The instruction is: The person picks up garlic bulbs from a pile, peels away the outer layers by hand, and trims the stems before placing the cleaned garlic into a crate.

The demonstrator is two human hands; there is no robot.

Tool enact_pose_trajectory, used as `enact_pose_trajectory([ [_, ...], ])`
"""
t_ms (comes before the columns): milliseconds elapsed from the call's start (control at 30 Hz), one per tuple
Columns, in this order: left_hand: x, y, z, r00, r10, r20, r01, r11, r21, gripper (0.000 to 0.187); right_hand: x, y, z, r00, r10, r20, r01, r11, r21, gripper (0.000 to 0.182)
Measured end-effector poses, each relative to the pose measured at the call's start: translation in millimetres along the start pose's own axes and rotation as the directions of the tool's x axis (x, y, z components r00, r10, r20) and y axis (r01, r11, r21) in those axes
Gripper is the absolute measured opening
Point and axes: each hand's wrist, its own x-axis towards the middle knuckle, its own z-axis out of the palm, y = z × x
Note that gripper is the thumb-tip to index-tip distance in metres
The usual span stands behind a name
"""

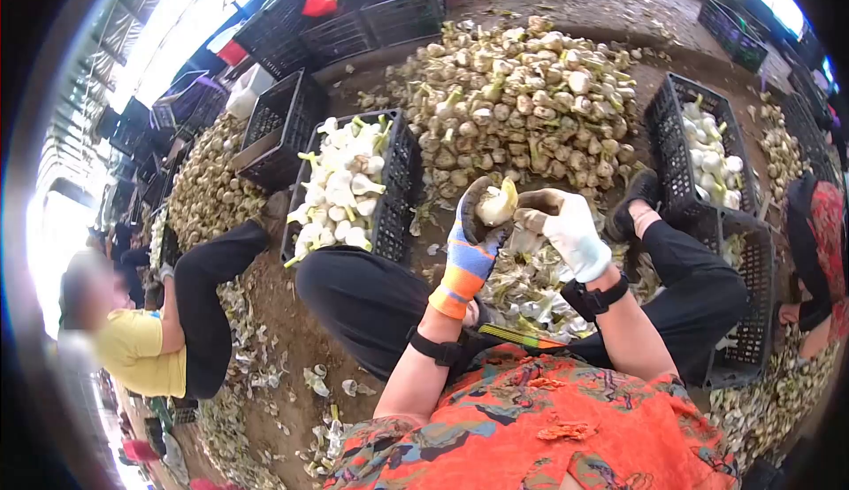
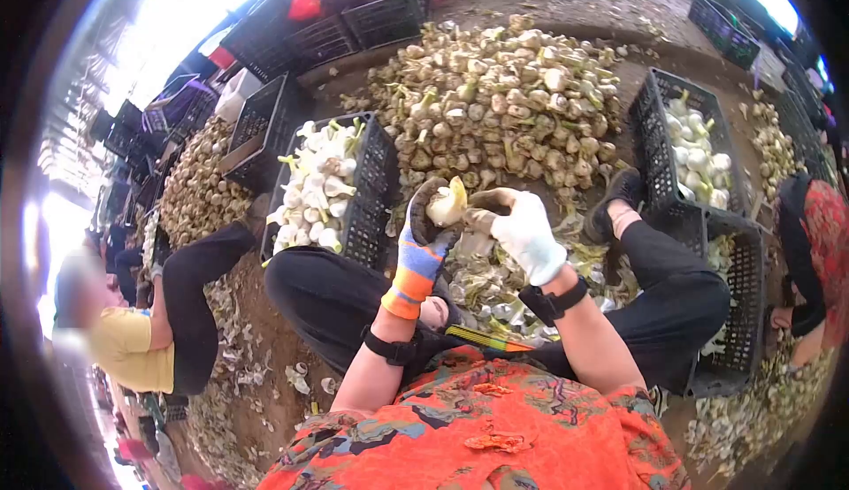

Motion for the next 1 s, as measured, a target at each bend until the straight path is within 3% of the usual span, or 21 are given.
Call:
enact_pose_trajectory([
  [33, -2, -2, 2, 1.0, 0.004, 0.0, -0.004, 0.999, 0.053, 0.073, -1, 2, 2, 0.998, 0.035, -0.051, -0.033, 0.999, 0.039, 0.02],
  [100, -6, -6, 4, 1.0, 0.022, -0.007, -0.02, 0.987, 0.16, 0.071, -2, 0, 4, 0.996, -0.032, -0.078, 0.015, 0.978, -0.208, 0.019],
  [167, -6, -5, 8, 0.99, 0.142, 0.0, -0.134, 0.937, 0.321, 0.065, -3, 1, 7, 0.99, -0.121, -0.067, 0.083, 0.908, -0.412, 0.018],
  [233, -7, 7, 11, 0.973, 0.227, 0.043, -0.22, 0.847, 0.484, 0.059, -5, 1, 11, 0.983, -0.161, -0.091, 0.1, 0.879, -0.466, 0.018],
  [267, -7, 12, 12, 0.975, 0.213, 0.061, -0.216, 0.856, 0.469, 0.055, -3, 10, 11, 0.978, -0.177, -0.114, 0.101, 0.87, -0.483, 0.018],
  [333, -10, -1, 7, 0.997, 0.076, 0.011, -0.076, 0.943, 0.323, 0.056, 1, 19, 12, 0.984, -0.121, -0.13, 0.053, 0.899, -0.435, 0.017],
  [400, -9, -3, 5, 1.0, -0.015, -0.003, 0.015, 0.99, 0.137, 0.059, 6, 29, 9, 0.964, -0.233, -0.129, 0.123, 0.82, -0.559, 0.016],
  [467, -13, 10, 1, 0.987, -0.155, 0.042, 0.161, 0.965, -0.206, 0.06, 11, 36, 3, 0.953, -0.273, -0.128, 0.109, 0.709, -0.697, 0.014],
  [533, -10, 37, -8, 0.949, -0.252, 0.19, 0.313, 0.839, -0.446, 0.064, 21, 58, -25, 0.946, -0.279, -0.168, 0.085, 0.71, -0.7, 0.015],
  [567, -9, 44, -9, 0.959, -0.202, 0.201, 0.274, 0.843, -0.463, 0.069, 26, 68, -42, 0.936, -0.311, -0.165, 0.093, 0.671, -0.735, 0.015],
  [600, -9, 47, -9, 0.959, -0.207, 0.195, 0.276, 0.845, -0.458, 0.073, 28, 68, -54, 0.993, -0.045, -0.112, -0.036, 0.774, -0.632, 0.024],
  [700, -4, 17, -18, 0.981, -0.115, 0.154, 0.164, 0.921, -0.353, 0.081, 4, 20, -25, 0.993, -0.054, -0.11, -0.002, 0.891, -0.455, 0.039],
  [733, -3, 10, -15, 0.987, -0.071, 0.144, 0.112, 0.946, -0.303, 0.083, 1, 15, -19, 0.995, -0.1, -0.006, 0.095, 0.966, -0.241, 0.051],
  [767, -7, 7, -12, 0.983, -0.111, 0.146, 0.145, 0.957, -0.252, 0.085, -1, 8, -10, 0.981, -0.193, 0.028, 0.194, 0.95, -0.245, 0.041],
  [833, -7, 18, 1, 0.974, -0.172, 0.149, 0.193, 0.971, -0.143, 0.09, -6, -8, 1, 0.953, -0.295, 0.068, 0.289, 0.823, -0.489, 0.033],
  [867, -7, 13, 0, 0.987, -0.122, 0.102, 0.124, 0.992, -0.009, 0.086, -3, -2, 3, 0.931, -0.363, 0.02, 0.335, 0.834, -0.438, 0.023],
  [967, -7, 13, 4, 0.988, -0.153, 0.017, 0.153, 0.988, 0.011, 0.076, -5, 2, 10, 0.958, -0.28, -0.065, 0.24, 0.903, -0.356, 0.018],
  [1000, -6, 14, 5, 0.991, -0.13, 0.013, 0.13, 0.991, 0.022, 0.066, -5, 7, 13, 0.939, -0.329, -0.101, 0.252, 0.859, -0.446, 0.014],
])
